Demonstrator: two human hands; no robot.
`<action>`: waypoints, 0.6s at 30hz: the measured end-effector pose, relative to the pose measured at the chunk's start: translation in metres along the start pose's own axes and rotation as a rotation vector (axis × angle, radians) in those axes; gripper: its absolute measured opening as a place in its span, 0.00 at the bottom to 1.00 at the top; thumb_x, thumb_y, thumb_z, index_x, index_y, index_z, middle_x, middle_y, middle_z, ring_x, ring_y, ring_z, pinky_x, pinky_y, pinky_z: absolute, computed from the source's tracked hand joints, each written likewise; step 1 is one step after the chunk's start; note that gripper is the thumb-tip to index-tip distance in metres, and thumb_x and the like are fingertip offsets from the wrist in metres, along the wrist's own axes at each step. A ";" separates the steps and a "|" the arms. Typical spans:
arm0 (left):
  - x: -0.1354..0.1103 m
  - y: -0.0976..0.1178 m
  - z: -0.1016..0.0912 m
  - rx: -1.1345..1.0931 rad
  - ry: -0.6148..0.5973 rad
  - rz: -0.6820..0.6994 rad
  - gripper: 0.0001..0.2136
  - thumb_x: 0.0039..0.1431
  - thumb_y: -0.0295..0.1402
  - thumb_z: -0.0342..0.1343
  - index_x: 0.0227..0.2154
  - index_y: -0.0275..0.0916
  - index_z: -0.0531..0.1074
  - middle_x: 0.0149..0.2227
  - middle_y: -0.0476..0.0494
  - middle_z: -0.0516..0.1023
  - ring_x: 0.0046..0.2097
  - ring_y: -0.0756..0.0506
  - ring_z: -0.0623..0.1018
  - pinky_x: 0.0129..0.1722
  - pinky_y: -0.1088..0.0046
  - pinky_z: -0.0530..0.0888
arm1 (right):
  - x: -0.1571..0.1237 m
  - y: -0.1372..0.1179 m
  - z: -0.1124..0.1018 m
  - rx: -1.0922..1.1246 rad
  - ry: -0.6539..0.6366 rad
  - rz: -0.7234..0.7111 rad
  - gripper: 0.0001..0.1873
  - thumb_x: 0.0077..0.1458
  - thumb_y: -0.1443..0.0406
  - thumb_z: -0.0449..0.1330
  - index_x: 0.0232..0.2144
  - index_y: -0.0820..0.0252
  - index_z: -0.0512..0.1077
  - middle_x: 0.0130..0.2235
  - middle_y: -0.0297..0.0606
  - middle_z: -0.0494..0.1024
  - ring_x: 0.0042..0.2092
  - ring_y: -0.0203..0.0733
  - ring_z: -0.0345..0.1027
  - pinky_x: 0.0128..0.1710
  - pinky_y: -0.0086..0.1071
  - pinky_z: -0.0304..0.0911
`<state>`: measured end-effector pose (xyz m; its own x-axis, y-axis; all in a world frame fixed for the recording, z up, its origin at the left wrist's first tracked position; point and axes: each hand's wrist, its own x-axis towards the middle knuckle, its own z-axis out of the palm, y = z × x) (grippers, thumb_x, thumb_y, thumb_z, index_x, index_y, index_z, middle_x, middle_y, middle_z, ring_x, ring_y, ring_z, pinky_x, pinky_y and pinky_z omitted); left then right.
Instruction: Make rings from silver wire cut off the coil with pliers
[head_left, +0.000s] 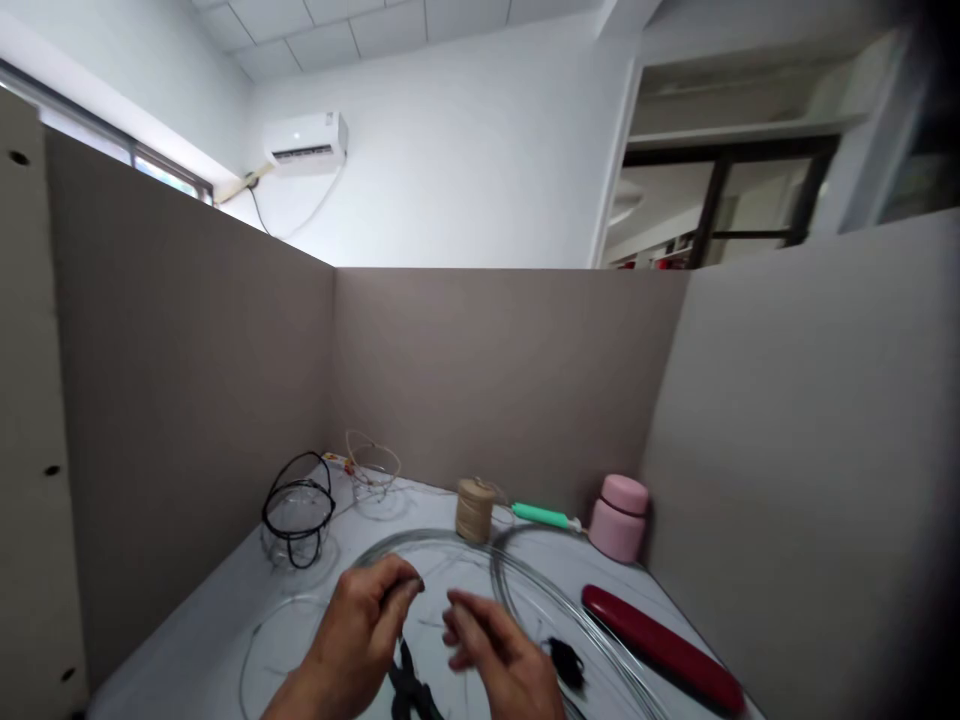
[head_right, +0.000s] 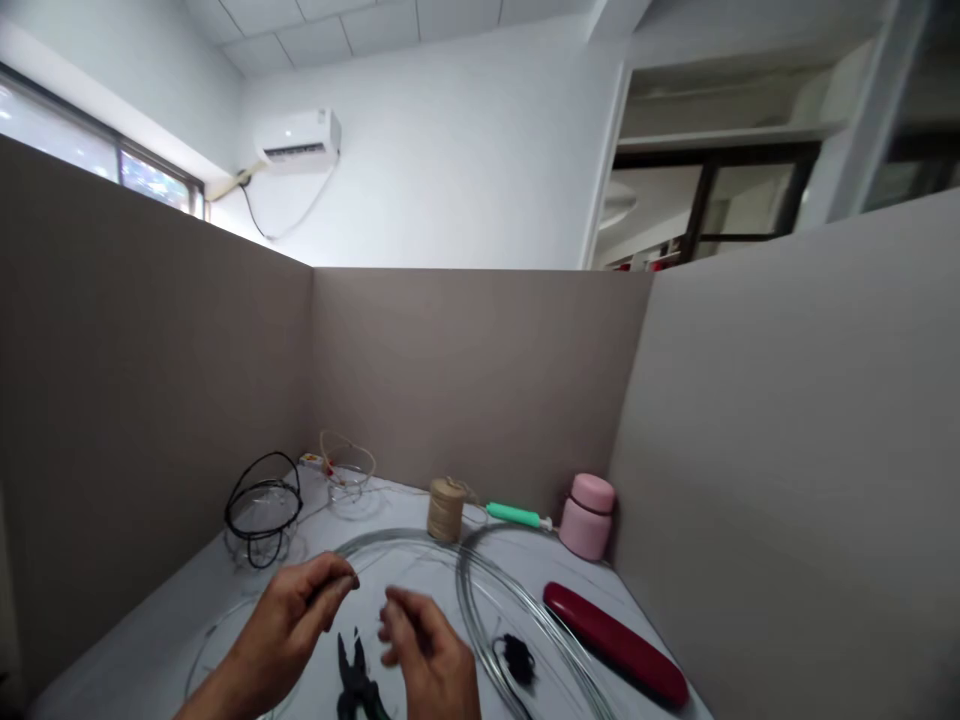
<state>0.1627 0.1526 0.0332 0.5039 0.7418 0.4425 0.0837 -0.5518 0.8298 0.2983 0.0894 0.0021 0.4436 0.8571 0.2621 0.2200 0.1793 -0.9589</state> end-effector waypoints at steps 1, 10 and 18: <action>-0.003 0.001 0.004 -0.010 -0.024 0.002 0.11 0.55 0.36 0.45 0.24 0.37 0.69 0.19 0.51 0.62 0.23 0.52 0.62 0.24 0.79 0.58 | 0.003 -0.012 -0.002 0.099 0.006 0.023 0.15 0.46 0.58 0.58 0.34 0.62 0.73 0.29 0.39 0.77 0.29 0.40 0.69 0.29 0.30 0.66; -0.015 -0.001 0.023 -0.195 -0.185 -0.076 0.11 0.54 0.37 0.47 0.23 0.35 0.67 0.19 0.51 0.61 0.23 0.52 0.60 0.23 0.78 0.58 | -0.006 -0.001 -0.004 0.394 0.147 -0.033 0.09 0.40 0.62 0.64 0.26 0.61 0.74 0.22 0.34 0.74 0.23 0.34 0.64 0.23 0.27 0.61; -0.011 0.000 0.032 -0.608 -0.272 -0.289 0.13 0.47 0.41 0.52 0.22 0.34 0.65 0.13 0.57 0.55 0.17 0.56 0.52 0.17 0.78 0.48 | -0.009 -0.010 -0.009 0.315 0.176 -0.055 0.10 0.37 0.62 0.65 0.26 0.61 0.73 0.21 0.33 0.74 0.22 0.34 0.64 0.22 0.28 0.62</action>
<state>0.1843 0.1321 0.0178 0.7365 0.6613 0.1426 -0.2071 0.0198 0.9781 0.2995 0.0755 0.0100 0.5871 0.7507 0.3030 -0.0185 0.3867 -0.9220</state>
